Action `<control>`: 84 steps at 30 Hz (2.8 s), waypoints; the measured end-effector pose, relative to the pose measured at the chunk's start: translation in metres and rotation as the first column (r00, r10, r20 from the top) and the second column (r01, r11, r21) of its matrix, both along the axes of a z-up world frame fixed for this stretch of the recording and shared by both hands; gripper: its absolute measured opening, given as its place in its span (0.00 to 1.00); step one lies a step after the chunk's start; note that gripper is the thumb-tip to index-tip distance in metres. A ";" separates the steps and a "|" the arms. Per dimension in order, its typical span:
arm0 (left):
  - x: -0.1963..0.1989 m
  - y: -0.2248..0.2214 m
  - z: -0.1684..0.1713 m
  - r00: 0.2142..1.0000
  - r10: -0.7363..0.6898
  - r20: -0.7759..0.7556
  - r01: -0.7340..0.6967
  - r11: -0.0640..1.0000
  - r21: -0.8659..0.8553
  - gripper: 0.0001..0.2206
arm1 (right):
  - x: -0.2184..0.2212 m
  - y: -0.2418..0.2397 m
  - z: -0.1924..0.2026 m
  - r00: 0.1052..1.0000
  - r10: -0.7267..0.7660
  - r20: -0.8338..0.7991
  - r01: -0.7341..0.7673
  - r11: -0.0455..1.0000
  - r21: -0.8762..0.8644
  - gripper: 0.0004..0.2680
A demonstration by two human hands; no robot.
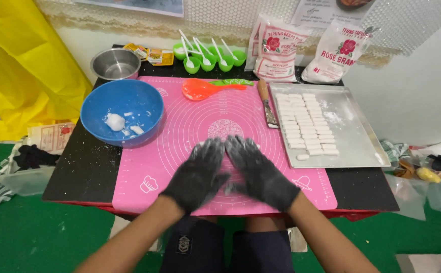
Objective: A person wearing black gloves is shaping small pieces of white dough into cylinders on a pink silicone mat, then using a wooden tool to further shape or press them before placing them on a metal tray.
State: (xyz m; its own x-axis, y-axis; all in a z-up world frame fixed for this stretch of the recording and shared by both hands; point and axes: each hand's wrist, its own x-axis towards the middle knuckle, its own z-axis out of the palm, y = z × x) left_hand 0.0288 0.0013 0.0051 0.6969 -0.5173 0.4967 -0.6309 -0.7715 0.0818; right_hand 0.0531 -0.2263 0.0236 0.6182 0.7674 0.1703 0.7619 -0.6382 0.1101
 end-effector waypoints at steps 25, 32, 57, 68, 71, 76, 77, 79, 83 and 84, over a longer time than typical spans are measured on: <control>-0.011 -0.007 -0.010 0.995 -0.081 0.062 0.083 0.996 -0.043 0.31 | -0.015 -0.008 -0.002 0.987 0.144 -0.068 -0.117 0.945 0.306 0.36; 0.092 -0.003 -0.014 0.952 0.072 -0.298 0.006 0.968 0.252 0.37 | 0.093 -0.003 -0.036 0.996 0.013 0.083 -0.010 0.999 -0.033 0.34; 0.100 0.005 -0.020 0.995 0.034 -0.088 -0.025 0.995 0.097 0.37 | 0.098 0.000 -0.013 0.997 -0.040 -0.063 0.029 0.985 -0.171 0.40; -0.014 -0.004 -0.010 0.994 -0.009 0.107 0.010 1.000 -0.009 0.35 | -0.020 -0.007 0.019 0.992 -0.041 -0.121 0.036 0.998 -0.047 0.42; -0.016 -0.007 -0.018 0.989 0.032 0.146 -0.034 0.999 0.012 0.35 | -0.028 -0.002 0.018 0.988 -0.081 -0.132 0.073 0.995 -0.066 0.41; 0.017 -0.006 -0.001 0.989 0.023 -0.147 -0.012 0.997 0.074 0.35 | 0.015 -0.002 -0.015 0.999 -0.027 0.046 0.032 0.992 -0.120 0.40; 0.026 -0.003 -0.002 0.987 0.005 -0.160 0.005 0.998 0.063 0.36 | 0.023 -0.001 -0.017 0.999 -0.002 0.034 0.003 0.999 -0.034 0.37; 0.046 -0.003 0.000 0.985 -0.009 -0.169 0.018 0.998 0.052 0.38 | 0.051 -0.004 -0.032 0.999 0.028 0.026 -0.029 0.998 0.052 0.35; 0.099 -0.006 -0.009 0.938 0.135 -0.320 -0.041 0.958 0.284 0.37 | 0.117 -0.012 -0.062 0.995 -0.010 0.102 0.026 0.987 -0.156 0.35; 0.114 -0.006 -0.018 0.947 0.136 -0.291 -0.038 0.947 0.319 0.38 | 0.129 -0.012 -0.065 0.975 0.004 0.222 0.052 0.967 -0.249 0.35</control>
State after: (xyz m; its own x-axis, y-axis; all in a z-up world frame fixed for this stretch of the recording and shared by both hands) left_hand 0.1424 -0.0047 -0.0129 0.8383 -0.5394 0.0799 -0.5419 -0.8404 0.0114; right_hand 0.1825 -0.2380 -0.0415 0.6063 0.7880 0.1068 0.6857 -0.5861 0.4317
